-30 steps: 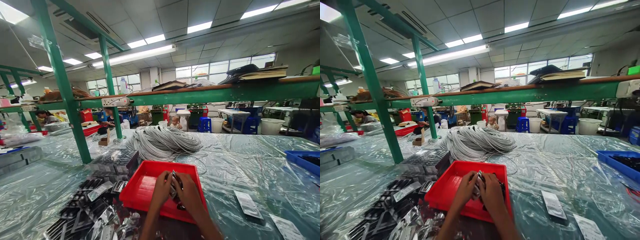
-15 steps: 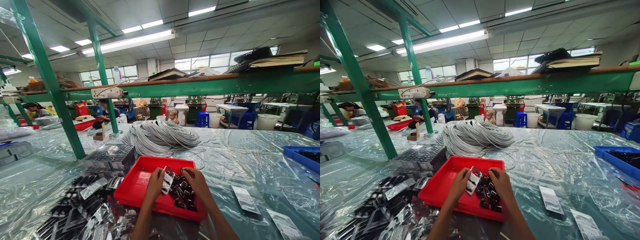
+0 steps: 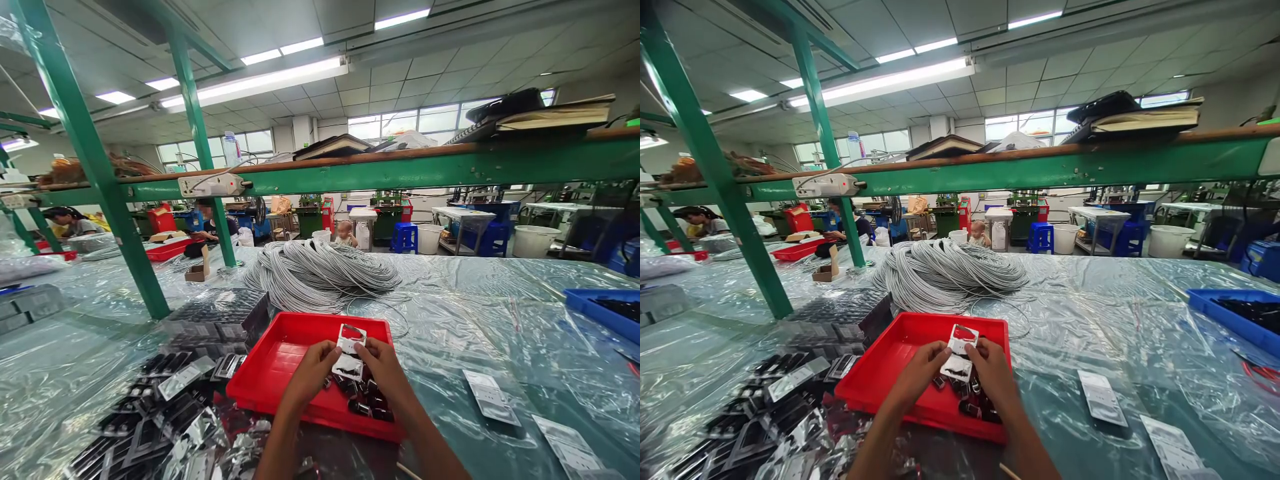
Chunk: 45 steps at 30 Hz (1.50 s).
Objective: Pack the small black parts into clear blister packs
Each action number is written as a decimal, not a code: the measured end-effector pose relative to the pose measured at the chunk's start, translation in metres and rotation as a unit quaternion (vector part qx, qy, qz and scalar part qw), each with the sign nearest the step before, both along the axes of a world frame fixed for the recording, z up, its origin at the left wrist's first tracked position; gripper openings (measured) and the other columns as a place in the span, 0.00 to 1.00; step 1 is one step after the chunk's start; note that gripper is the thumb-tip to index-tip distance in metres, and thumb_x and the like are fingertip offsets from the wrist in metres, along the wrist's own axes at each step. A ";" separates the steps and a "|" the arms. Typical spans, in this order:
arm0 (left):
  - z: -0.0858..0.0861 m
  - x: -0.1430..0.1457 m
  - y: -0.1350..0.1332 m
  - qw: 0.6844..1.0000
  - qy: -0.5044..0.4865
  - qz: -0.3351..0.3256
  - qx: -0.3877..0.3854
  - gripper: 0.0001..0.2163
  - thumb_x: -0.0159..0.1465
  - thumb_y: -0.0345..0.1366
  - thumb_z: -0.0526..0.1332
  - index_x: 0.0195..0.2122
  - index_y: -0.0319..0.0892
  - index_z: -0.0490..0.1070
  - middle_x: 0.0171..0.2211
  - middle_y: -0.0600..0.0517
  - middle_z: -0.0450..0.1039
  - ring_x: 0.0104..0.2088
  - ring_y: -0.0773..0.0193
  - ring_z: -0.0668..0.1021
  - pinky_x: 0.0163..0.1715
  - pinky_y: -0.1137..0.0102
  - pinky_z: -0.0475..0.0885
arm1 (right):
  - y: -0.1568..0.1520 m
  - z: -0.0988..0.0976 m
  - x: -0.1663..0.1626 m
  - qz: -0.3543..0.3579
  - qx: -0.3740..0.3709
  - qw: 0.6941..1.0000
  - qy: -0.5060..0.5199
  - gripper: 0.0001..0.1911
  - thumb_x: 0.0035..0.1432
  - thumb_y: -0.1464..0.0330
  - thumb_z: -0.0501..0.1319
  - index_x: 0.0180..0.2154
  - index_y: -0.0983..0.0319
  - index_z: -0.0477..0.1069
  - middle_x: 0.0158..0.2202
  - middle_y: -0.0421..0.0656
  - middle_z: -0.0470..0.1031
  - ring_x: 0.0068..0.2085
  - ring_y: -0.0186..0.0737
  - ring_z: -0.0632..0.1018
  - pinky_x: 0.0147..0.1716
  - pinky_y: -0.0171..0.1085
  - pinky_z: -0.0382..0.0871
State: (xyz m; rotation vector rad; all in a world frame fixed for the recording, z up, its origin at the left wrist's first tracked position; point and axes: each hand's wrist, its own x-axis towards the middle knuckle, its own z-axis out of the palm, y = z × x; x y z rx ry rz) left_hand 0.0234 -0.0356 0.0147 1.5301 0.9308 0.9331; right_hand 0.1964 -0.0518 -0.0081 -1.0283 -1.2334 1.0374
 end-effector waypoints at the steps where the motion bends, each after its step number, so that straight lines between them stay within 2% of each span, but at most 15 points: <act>1: 0.001 -0.001 -0.001 1.000 0.002 -0.002 0.001 0.19 0.60 0.54 0.60 0.30 0.39 0.69 0.22 0.58 0.63 0.22 0.71 0.64 0.21 0.76 0.60 | 0.000 -0.001 -0.001 0.005 -0.007 1.000 0.015 0.18 0.54 0.52 0.65 0.34 0.61 0.75 0.30 0.44 0.80 0.31 0.45 0.80 0.32 0.41 0.73; 7: 0.007 0.003 -0.007 0.997 -0.042 -0.026 0.052 0.17 0.62 0.51 0.60 0.30 0.40 0.69 0.23 0.58 0.63 0.25 0.70 0.65 0.26 0.76 0.61 | -0.001 -0.010 -0.008 0.076 -0.110 0.981 0.140 0.20 0.54 0.52 0.65 0.33 0.63 0.75 0.30 0.45 0.78 0.31 0.42 0.79 0.30 0.38 0.73; 9: 0.006 0.006 -0.007 0.998 -0.048 -0.024 0.045 0.17 0.62 0.51 0.59 0.31 0.40 0.70 0.23 0.58 0.63 0.25 0.70 0.65 0.25 0.76 0.61 | -0.002 -0.009 -0.009 0.039 -0.135 0.983 0.118 0.21 0.51 0.51 0.66 0.34 0.63 0.74 0.30 0.45 0.77 0.31 0.43 0.79 0.30 0.40 0.73; 11: 0.003 0.010 -0.006 0.999 -0.038 -0.007 0.035 0.18 0.61 0.52 0.60 0.30 0.40 0.70 0.23 0.58 0.62 0.23 0.71 0.64 0.23 0.76 0.60 | -0.004 -0.004 -0.011 -0.079 -0.074 0.994 0.023 0.19 0.50 0.53 0.67 0.35 0.62 0.73 0.32 0.45 0.77 0.33 0.46 0.78 0.32 0.42 0.74; 13: 0.000 0.013 -0.004 0.999 -0.029 0.013 0.033 0.19 0.60 0.53 0.60 0.28 0.40 0.70 0.22 0.58 0.62 0.23 0.70 0.64 0.22 0.76 0.59 | -0.007 0.002 -0.013 -0.164 0.048 0.980 -0.100 0.15 0.54 0.56 0.65 0.37 0.59 0.73 0.37 0.46 0.76 0.39 0.47 0.78 0.39 0.43 0.73; 15: -0.002 0.014 -0.003 0.999 -0.029 0.019 0.038 0.19 0.59 0.53 0.61 0.27 0.39 0.70 0.23 0.57 0.64 0.24 0.70 0.65 0.23 0.76 0.60 | -0.011 0.008 -0.014 -0.149 0.131 0.962 -0.189 0.11 0.58 0.59 0.62 0.38 0.58 0.73 0.41 0.46 0.76 0.42 0.46 0.77 0.44 0.43 0.71; 16: -0.002 0.014 -0.003 0.999 -0.029 0.016 0.040 0.19 0.59 0.52 0.62 0.27 0.39 0.70 0.24 0.57 0.65 0.25 0.70 0.65 0.23 0.76 0.60 | -0.012 0.011 -0.012 -0.121 0.142 0.959 -0.215 0.10 0.59 0.60 0.61 0.38 0.59 0.73 0.40 0.45 0.76 0.41 0.45 0.77 0.43 0.42 0.71; 20: 0.000 0.014 -0.006 0.999 -0.027 -0.011 0.026 0.19 0.60 0.54 0.60 0.30 0.40 0.72 0.23 0.57 0.65 0.23 0.70 0.65 0.22 0.77 0.60 | -0.011 0.017 0.003 -0.054 0.124 0.960 -0.247 0.09 0.58 0.61 0.64 0.35 0.60 0.73 0.33 0.42 0.76 0.32 0.40 0.76 0.32 0.36 0.70; 23: 0.004 0.015 -0.007 1.000 -0.020 -0.011 0.009 0.20 0.58 0.55 0.61 0.29 0.40 0.71 0.22 0.58 0.64 0.21 0.71 0.65 0.20 0.77 0.61 | -0.008 0.017 0.012 -0.045 0.131 0.956 -0.258 0.07 0.58 0.63 0.63 0.34 0.60 0.75 0.31 0.41 0.78 0.31 0.40 0.78 0.31 0.36 0.70; 29: -0.001 0.023 -0.003 0.999 0.001 0.048 -0.005 0.19 0.56 0.55 0.60 0.26 0.42 0.67 0.19 0.58 0.65 0.18 0.70 0.68 0.16 0.76 0.62 | -0.009 0.007 0.004 -0.098 0.137 0.958 -0.232 0.08 0.58 0.66 0.60 0.33 0.61 0.77 0.32 0.44 0.80 0.32 0.42 0.80 0.33 0.37 0.73; 34: -0.014 0.017 0.007 0.990 -0.002 0.141 -0.020 0.20 0.56 0.56 0.59 0.22 0.44 0.61 0.16 0.59 0.63 0.14 0.69 0.69 0.11 0.76 0.58 | -0.008 0.006 0.003 -0.126 0.160 0.950 -0.235 0.09 0.58 0.65 0.58 0.33 0.60 0.75 0.34 0.45 0.80 0.33 0.43 0.80 0.34 0.38 0.73; 37: -0.014 0.005 0.011 0.984 -0.025 0.175 -0.026 0.20 0.57 0.57 0.57 0.24 0.45 0.61 0.18 0.60 0.62 0.14 0.70 0.68 0.11 0.75 0.60 | -0.004 0.005 0.009 -0.163 0.097 0.957 -0.219 0.13 0.59 0.60 0.56 0.32 0.60 0.75 0.30 0.46 0.79 0.31 0.45 0.80 0.34 0.41 0.73; 40: -0.009 -0.002 0.011 0.987 -0.055 0.147 -0.031 0.20 0.56 0.58 0.59 0.30 0.44 0.65 0.22 0.60 0.64 0.17 0.71 0.69 0.15 0.75 0.65 | 0.001 0.002 0.009 -0.220 0.065 0.945 -0.234 0.14 0.55 0.58 0.60 0.35 0.62 0.75 0.36 0.50 0.79 0.36 0.50 0.79 0.39 0.45 0.73; 42: -0.008 -0.002 0.009 0.991 -0.066 0.109 -0.040 0.20 0.56 0.57 0.60 0.34 0.43 0.68 0.25 0.58 0.67 0.21 0.70 0.72 0.19 0.75 0.68 | 0.002 0.000 0.006 -0.188 0.045 0.958 -0.212 0.17 0.53 0.55 0.62 0.38 0.62 0.74 0.38 0.50 0.79 0.37 0.49 0.79 0.39 0.45 0.73; 45: -0.008 0.002 0.006 0.995 -0.062 0.049 -0.060 0.20 0.57 0.56 0.61 0.37 0.42 0.69 0.27 0.55 0.72 0.24 0.68 0.76 0.21 0.75 0.68 | 0.001 -0.001 -0.001 -0.052 -0.018 0.993 -0.105 0.19 0.55 0.51 0.61 0.35 0.61 0.73 0.28 0.43 0.78 0.27 0.43 0.78 0.27 0.39 0.72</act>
